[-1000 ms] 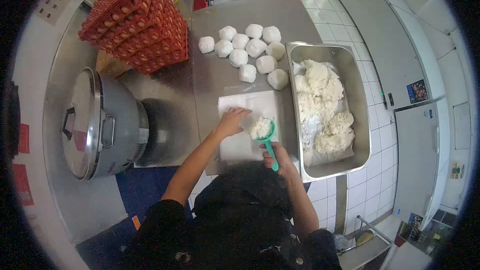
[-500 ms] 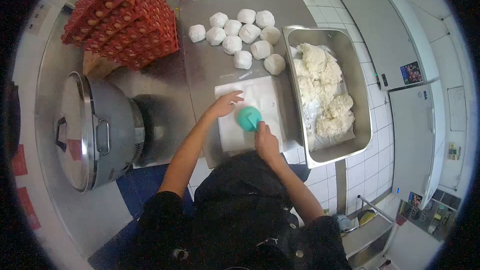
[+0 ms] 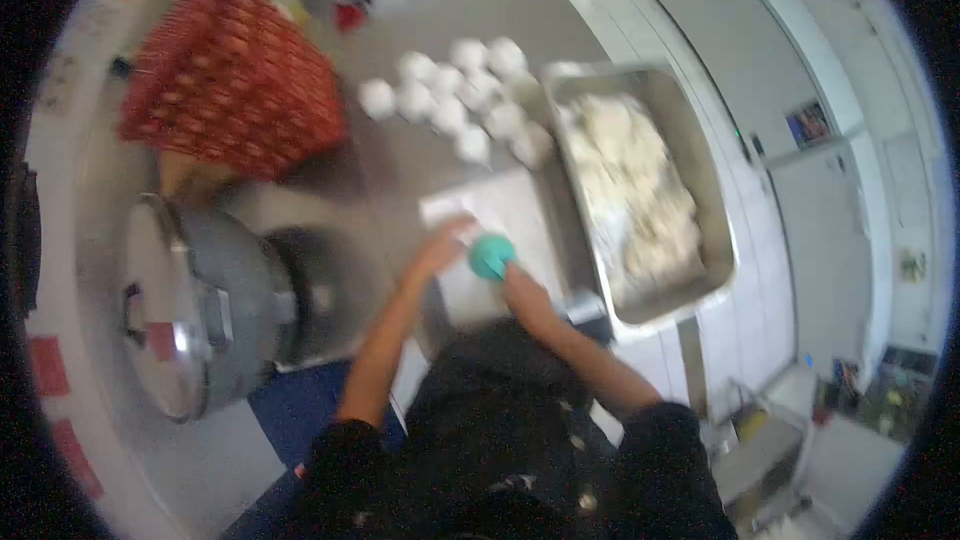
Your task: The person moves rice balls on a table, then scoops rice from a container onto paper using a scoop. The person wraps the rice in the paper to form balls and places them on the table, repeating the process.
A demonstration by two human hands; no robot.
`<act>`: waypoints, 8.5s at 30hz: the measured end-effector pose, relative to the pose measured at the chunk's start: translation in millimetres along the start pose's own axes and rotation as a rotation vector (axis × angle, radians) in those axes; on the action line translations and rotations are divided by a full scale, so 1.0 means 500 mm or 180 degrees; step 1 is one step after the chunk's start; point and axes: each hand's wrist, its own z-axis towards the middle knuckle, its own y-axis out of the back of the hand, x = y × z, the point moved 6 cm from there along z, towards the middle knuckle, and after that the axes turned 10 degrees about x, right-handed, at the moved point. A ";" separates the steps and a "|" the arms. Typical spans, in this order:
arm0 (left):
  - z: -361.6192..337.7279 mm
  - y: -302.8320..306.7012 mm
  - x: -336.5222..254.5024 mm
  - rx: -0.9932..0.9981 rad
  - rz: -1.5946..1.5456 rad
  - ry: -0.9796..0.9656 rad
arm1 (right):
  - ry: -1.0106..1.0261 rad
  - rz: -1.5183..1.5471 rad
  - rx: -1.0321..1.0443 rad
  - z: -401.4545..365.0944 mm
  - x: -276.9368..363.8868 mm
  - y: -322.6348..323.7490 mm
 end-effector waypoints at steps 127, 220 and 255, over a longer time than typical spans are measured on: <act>0.006 -0.063 -0.225 -0.1692 0.1158 -0.0203 | -0.0412 -0.1045 -0.0378 -0.011 0.026 -0.042; -0.161 -0.045 -0.068 -0.1509 0.1317 0.0178 | -0.0280 0.0640 -0.0739 0.101 -0.027 0.128; -0.146 -0.206 -0.136 -0.0577 0.1541 -0.0008 | 0.0988 -0.1102 0.0845 0.354 0.046 0.151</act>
